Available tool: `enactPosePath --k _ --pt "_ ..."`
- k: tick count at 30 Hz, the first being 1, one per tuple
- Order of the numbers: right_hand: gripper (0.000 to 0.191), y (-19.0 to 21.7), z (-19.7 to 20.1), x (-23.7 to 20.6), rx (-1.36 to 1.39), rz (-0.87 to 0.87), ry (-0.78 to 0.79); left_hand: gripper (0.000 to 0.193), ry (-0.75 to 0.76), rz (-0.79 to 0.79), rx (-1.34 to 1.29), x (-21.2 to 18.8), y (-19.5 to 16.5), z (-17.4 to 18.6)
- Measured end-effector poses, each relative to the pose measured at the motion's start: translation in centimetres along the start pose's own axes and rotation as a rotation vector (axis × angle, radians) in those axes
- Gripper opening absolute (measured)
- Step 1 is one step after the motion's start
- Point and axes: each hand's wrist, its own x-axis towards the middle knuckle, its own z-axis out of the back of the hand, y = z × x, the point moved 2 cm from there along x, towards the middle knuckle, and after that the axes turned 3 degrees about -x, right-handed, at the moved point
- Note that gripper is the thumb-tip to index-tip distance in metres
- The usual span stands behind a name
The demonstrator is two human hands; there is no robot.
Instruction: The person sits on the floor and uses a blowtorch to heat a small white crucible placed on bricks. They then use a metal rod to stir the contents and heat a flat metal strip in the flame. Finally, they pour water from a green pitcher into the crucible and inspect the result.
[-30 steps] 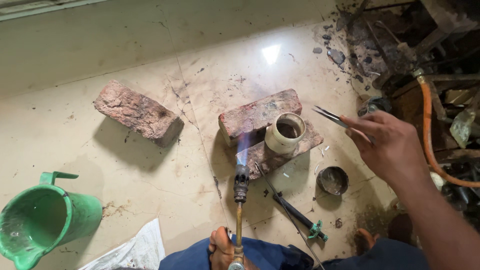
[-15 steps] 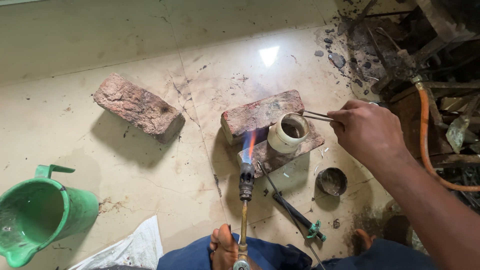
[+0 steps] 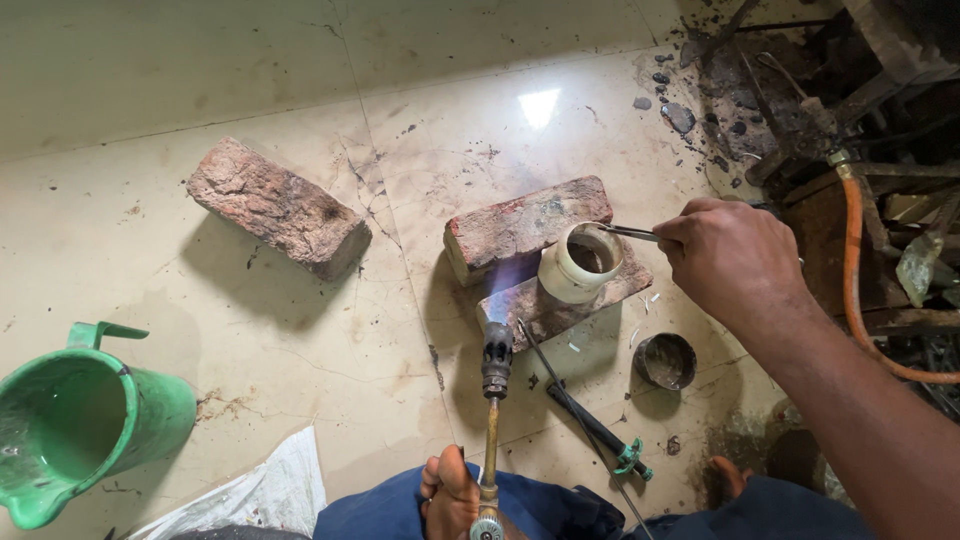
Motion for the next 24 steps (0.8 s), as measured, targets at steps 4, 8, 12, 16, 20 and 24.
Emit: enactPosePath --k 4,8,12,16,20,24 --pt "0.020 0.18 0.08 -0.10 -0.006 -0.008 -0.009 0.025 -0.036 0.013 -0.011 0.15 0.05 0.11" --pt "0.020 0.21 0.03 -0.07 0.014 -0.061 0.058 0.033 -0.159 0.189 0.118 0.05 0.41 0.43" --pt "0.020 0.32 0.22 -0.15 -0.004 -0.022 0.000 0.030 -0.100 0.053 0.076 0.05 0.20 0.27" --pt "0.020 0.32 0.30 -0.11 -0.012 -0.020 -0.006 0.022 -0.176 0.133 0.020 0.17 0.20 0.43" --pt "0.019 0.36 0.32 -0.23 -0.005 -0.010 -0.031 0.011 -0.186 0.315 -0.465 0.10 0.42 0.57" --pt "0.020 0.29 0.41 -0.24 -0.012 -0.001 -0.030 0.007 -0.138 0.306 -0.455 0.15 0.44 0.58"
